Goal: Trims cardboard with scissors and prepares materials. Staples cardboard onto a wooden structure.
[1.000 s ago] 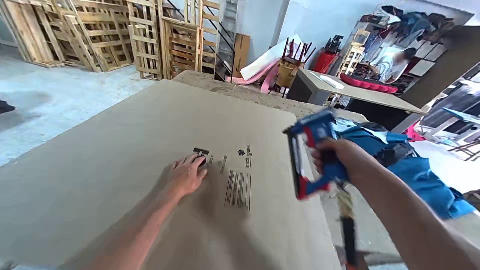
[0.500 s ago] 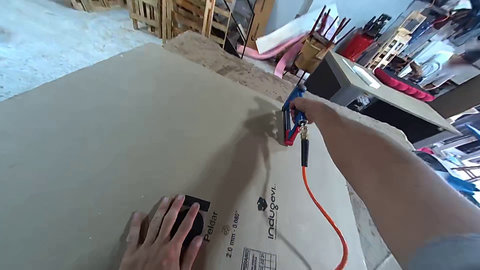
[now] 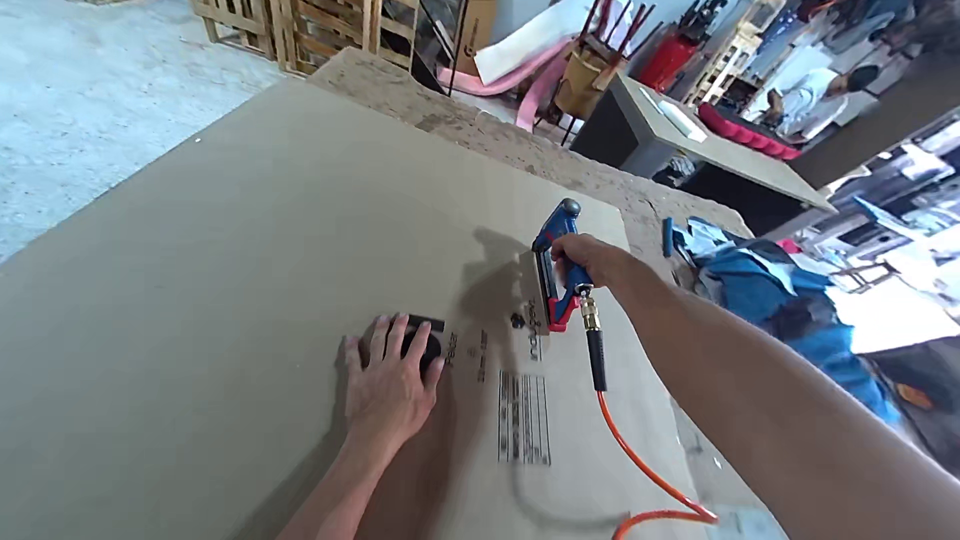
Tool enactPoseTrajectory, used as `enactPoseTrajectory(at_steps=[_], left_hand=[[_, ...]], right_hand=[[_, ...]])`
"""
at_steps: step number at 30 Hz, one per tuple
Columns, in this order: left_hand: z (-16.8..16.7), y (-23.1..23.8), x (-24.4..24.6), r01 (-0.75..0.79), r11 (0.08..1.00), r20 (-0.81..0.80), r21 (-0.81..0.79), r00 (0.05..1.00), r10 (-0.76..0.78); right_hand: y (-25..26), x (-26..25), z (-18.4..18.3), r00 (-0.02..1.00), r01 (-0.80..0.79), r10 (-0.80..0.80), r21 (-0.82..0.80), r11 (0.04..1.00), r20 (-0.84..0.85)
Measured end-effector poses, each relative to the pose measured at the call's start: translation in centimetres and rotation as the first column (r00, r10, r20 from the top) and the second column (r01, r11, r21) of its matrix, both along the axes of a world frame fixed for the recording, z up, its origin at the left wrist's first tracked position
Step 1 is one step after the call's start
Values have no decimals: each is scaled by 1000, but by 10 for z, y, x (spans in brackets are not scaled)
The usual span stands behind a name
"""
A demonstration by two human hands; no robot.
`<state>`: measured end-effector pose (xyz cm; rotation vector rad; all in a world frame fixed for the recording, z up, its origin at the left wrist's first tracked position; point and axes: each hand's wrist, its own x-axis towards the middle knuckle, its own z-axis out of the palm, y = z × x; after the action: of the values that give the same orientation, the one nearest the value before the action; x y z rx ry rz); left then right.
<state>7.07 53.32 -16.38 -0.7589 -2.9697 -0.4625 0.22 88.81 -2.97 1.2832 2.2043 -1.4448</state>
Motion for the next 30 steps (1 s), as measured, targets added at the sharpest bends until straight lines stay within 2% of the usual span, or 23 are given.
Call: enactPoseTrajectory(at_steps=[2, 4, 7, 11, 16, 19, 22, 25, 27, 29, 30], left_hand=[[5, -8, -1, 41, 997, 75, 67, 996, -46], [0, -20, -1, 100, 970, 90, 220, 988, -122], [-2, -62, 8, 217, 915, 123, 341, 954, -272], [-2, -147, 35, 343, 912, 109, 225, 921, -374], [-1, -247, 51, 338, 920, 63, 199, 932, -356], [-11, -299, 51, 289, 935, 10, 205, 955, -297], [-14, -348, 60, 170, 957, -33, 235, 985, -167], [-11, -400, 64, -19, 961, -93, 274, 995, 46], [-6, -426, 62, -202, 928, -63, 314, 971, 232], [-6, -438, 64, -319, 879, -41, 356, 934, 355], [-5, -434, 69, -326, 863, -61, 386, 925, 376]], right_hand=[[-42, 55, -2, 999, 44, -44, 14, 999, 16], [-82, 116, -4, 996, 85, -85, -4, 996, 36], [-142, 204, -4, 989, 140, -140, 8, 990, 51], [-212, 305, -10, 971, 222, -222, 4, 975, 85], [-273, 386, -13, 960, 272, -271, -8, 962, 69], [-299, 424, -13, 963, 253, -252, -1, 968, 92], [-316, 453, -19, 969, 228, -231, 44, 973, 89], [-330, 451, -11, 960, 278, -279, 58, 959, 10], [-335, 444, 1, 938, 341, -339, 15, 940, -75], [-339, 428, 12, 921, 365, -369, -54, 930, -129], [-340, 416, 18, 919, 360, -367, -76, 930, -141]])
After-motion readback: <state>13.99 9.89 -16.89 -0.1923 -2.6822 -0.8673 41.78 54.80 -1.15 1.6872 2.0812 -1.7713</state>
